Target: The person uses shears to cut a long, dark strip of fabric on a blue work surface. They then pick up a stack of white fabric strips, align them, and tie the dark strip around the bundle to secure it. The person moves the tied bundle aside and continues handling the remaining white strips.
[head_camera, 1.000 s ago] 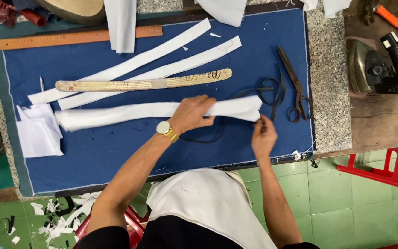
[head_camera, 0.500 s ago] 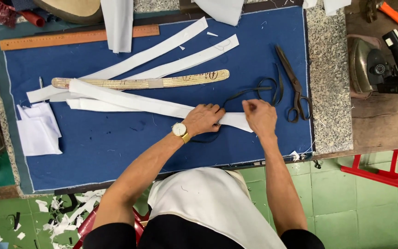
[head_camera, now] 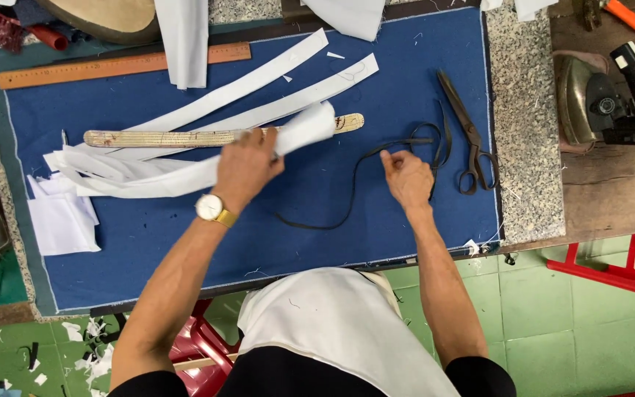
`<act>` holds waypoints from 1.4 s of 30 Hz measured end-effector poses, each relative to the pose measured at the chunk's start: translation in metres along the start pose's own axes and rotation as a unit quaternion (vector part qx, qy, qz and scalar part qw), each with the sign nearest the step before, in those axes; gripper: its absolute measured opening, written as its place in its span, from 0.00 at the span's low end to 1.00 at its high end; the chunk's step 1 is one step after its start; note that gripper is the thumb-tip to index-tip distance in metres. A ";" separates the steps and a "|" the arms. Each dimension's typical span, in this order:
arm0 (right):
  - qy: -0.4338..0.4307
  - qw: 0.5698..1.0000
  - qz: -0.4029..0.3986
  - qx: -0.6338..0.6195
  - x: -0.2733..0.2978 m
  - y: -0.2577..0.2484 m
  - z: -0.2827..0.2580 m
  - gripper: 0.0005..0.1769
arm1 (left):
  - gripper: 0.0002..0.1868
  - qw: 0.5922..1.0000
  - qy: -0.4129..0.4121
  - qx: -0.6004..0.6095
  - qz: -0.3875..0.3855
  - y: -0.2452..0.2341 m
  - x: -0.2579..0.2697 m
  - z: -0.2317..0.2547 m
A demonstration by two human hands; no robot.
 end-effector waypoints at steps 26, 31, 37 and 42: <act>-0.212 0.906 0.353 0.098 0.026 -0.002 0.020 0.25 | 0.32 0.990 -0.103 -0.032 0.089 -0.186 0.107 -0.169; -0.191 0.910 0.338 0.142 -0.003 -0.016 0.062 0.22 | 0.33 0.994 -0.065 0.000 0.086 -0.152 0.075 -0.147; -0.200 0.956 0.205 0.063 -0.061 -0.061 0.067 0.05 | 0.28 0.992 -0.040 0.102 0.055 0.030 0.001 -0.050; -0.208 0.969 0.133 0.010 -0.137 -0.140 0.034 0.02 | 0.26 0.992 -0.002 0.122 -0.019 0.067 -0.026 0.003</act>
Point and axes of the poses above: each hand's wrist, its own x-axis away from the middle knuckle, its own y-axis out of the palm, z = x × y, the point moved 2 cm from there along -x, towards the middle knuckle, and after that the axes turned 8 degrees about -z, right-handed, at the moved point
